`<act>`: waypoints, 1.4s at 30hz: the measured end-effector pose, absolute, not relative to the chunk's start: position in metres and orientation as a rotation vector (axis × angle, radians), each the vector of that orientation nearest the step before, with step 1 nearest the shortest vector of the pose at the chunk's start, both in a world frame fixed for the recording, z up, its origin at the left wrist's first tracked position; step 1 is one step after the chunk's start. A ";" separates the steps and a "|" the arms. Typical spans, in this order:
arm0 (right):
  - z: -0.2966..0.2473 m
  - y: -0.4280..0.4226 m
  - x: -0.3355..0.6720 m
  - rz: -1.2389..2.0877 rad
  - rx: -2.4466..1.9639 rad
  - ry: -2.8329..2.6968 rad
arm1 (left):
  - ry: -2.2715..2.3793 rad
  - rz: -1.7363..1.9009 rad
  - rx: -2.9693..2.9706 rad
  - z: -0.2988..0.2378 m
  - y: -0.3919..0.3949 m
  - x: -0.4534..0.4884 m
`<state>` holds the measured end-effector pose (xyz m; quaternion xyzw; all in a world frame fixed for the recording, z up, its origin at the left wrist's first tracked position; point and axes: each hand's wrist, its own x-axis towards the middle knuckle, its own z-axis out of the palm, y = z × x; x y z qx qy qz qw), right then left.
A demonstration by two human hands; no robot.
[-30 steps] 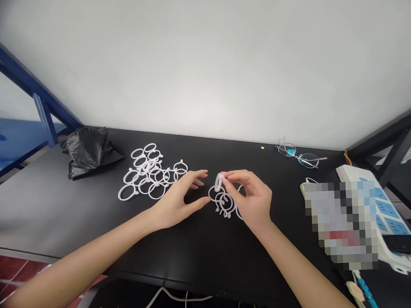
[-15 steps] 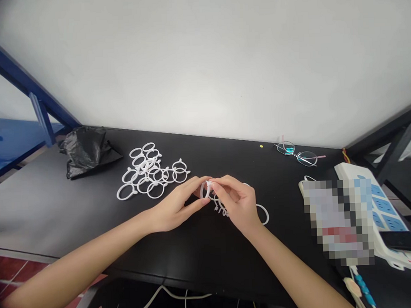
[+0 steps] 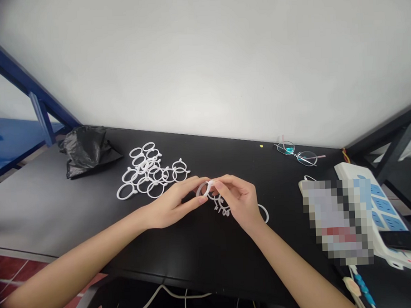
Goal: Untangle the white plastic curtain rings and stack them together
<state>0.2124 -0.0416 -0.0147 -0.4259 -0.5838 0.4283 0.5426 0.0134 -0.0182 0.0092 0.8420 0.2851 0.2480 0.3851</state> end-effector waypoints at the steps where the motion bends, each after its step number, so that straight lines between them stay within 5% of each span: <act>1: -0.015 -0.041 0.213 1.015 -1.026 -1.373 | 0.768 0.648 2.214 0.007 -0.016 0.012; 11: -0.014 -0.037 0.225 0.436 -1.378 -2.005 | 1.524 0.463 2.763 -0.021 0.008 -0.004; 20: -0.025 -0.039 0.218 0.392 -1.423 -2.146 | 1.608 0.377 2.808 -0.024 0.008 -0.003; 28: -0.020 -0.042 0.212 0.490 -1.130 -1.883 | 1.067 0.811 2.355 -0.009 -0.007 0.009; 42: -0.025 -0.044 0.215 0.494 -1.019 -1.797 | 0.531 0.684 1.040 -0.004 -0.005 0.013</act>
